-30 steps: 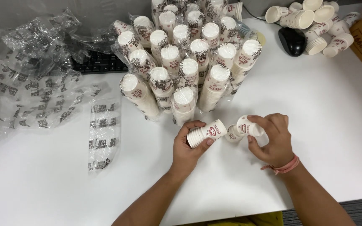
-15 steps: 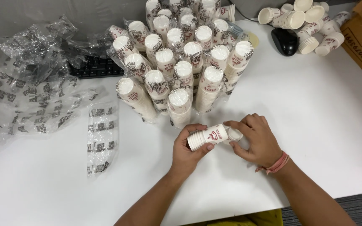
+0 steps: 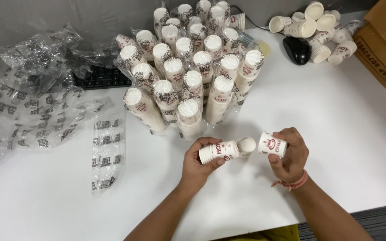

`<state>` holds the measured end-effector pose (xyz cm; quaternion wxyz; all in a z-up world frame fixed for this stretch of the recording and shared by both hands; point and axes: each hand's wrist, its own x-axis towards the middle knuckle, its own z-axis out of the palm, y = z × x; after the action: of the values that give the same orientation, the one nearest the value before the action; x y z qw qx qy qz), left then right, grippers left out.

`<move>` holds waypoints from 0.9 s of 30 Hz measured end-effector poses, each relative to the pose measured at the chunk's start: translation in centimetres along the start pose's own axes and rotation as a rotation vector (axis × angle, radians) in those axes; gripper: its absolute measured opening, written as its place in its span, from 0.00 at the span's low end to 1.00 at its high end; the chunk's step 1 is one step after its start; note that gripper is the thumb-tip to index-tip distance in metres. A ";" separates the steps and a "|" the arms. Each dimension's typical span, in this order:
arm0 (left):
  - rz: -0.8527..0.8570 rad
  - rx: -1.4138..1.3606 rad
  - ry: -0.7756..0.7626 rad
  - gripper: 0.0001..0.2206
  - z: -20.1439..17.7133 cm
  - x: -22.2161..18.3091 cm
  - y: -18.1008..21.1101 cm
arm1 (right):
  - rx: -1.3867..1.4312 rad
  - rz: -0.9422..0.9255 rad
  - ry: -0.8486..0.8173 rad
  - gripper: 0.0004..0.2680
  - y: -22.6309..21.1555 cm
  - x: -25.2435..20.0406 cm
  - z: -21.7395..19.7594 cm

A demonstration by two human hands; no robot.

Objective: Stacking and inserting paper cups into plastic sleeves for packaging.

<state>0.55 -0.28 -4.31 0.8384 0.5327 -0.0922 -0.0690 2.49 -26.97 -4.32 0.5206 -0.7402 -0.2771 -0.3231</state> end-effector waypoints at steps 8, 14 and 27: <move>0.110 -0.069 0.044 0.22 -0.1 0.3 -0.1 | -0.347 -0.058 -0.169 0.14 -2.7 3.3 0.7; 0.099 -0.138 0.010 0.23 0.0 0.2 -0.4 | -0.409 0.086 -0.459 0.17 -4.0 5.0 1.7; -0.043 -0.144 -0.209 0.26 0.7 -0.8 -0.4 | -0.291 -0.355 -0.389 0.19 -3.3 2.0 1.9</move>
<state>-0.44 -0.92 -4.44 0.8587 0.4627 -0.1623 -0.1487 1.64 -24.05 -1.31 0.2816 -0.7951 -0.4474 -0.2972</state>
